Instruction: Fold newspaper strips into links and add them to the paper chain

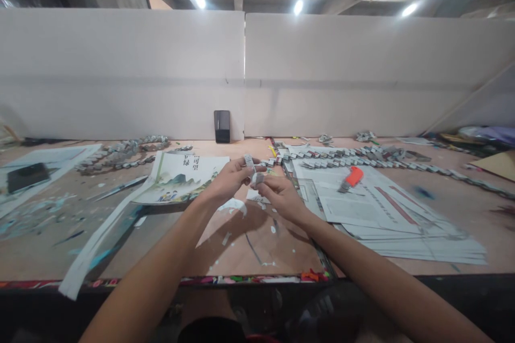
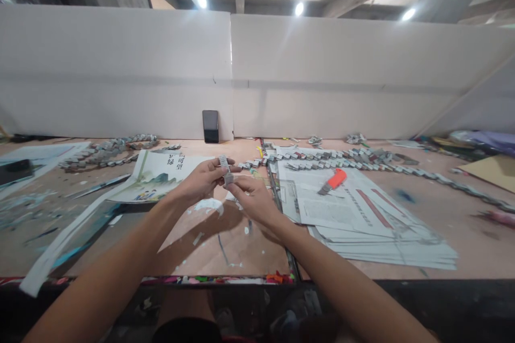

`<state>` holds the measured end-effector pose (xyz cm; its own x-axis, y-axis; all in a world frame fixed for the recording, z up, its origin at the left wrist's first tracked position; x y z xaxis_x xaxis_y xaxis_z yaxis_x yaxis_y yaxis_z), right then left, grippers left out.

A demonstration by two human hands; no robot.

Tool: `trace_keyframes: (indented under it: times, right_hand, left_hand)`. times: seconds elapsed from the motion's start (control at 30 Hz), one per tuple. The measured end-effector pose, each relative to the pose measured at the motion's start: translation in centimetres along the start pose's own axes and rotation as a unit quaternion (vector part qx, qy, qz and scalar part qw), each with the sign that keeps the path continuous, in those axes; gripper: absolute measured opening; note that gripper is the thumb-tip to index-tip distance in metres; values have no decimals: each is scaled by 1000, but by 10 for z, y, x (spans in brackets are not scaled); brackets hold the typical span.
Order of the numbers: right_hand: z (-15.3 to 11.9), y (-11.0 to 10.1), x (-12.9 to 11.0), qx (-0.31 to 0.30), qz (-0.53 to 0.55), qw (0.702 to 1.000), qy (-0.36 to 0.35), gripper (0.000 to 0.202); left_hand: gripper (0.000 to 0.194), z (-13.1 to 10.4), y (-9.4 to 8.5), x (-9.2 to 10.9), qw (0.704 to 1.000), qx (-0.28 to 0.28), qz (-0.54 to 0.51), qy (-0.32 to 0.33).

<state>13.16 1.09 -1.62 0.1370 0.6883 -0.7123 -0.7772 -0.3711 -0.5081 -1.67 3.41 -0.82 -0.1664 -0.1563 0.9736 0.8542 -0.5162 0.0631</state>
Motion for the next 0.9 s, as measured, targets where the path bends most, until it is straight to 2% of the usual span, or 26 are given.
trace_keyframes:
  times: [0.17, 0.3, 0.47, 0.67, 0.77, 0.9]
  right_hand:
    - [2, 0, 10, 52, 102, 991, 66, 21]
    - [1, 2, 20, 42, 162, 977, 132, 22]
    - [-2, 7, 32, 32, 261, 945, 197, 26]
    - [1, 6, 31, 67, 305, 934, 171, 27]
    - [2, 4, 25, 74, 284, 945, 146, 26]
    - [3, 5, 19, 45, 240, 961, 130, 27]
  left_hand:
    - [20, -2, 5, 7, 999, 4, 31, 8]
    - [17, -3, 6, 8, 999, 19, 49, 8]
    - [17, 1, 4, 1, 999, 14, 37, 14]
    - [18, 2, 2, -2, 998, 40, 40, 17]
    - [16, 3, 3, -2, 998, 34, 45, 15]
    - [19, 2, 2, -3, 998, 58, 30, 13]
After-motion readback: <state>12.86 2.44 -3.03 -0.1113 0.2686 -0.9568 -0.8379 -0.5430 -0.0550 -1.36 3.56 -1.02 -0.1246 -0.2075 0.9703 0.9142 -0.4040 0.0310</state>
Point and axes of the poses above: each hand's wrist, its own z-axis towards the middle knuckle, its own y-axis out of the palm, x = y × z, the point moved 3 cm from there along z, towards the middle knuckle, and after that the axes turned 14 degrees about -x, right-handed, at the moved point
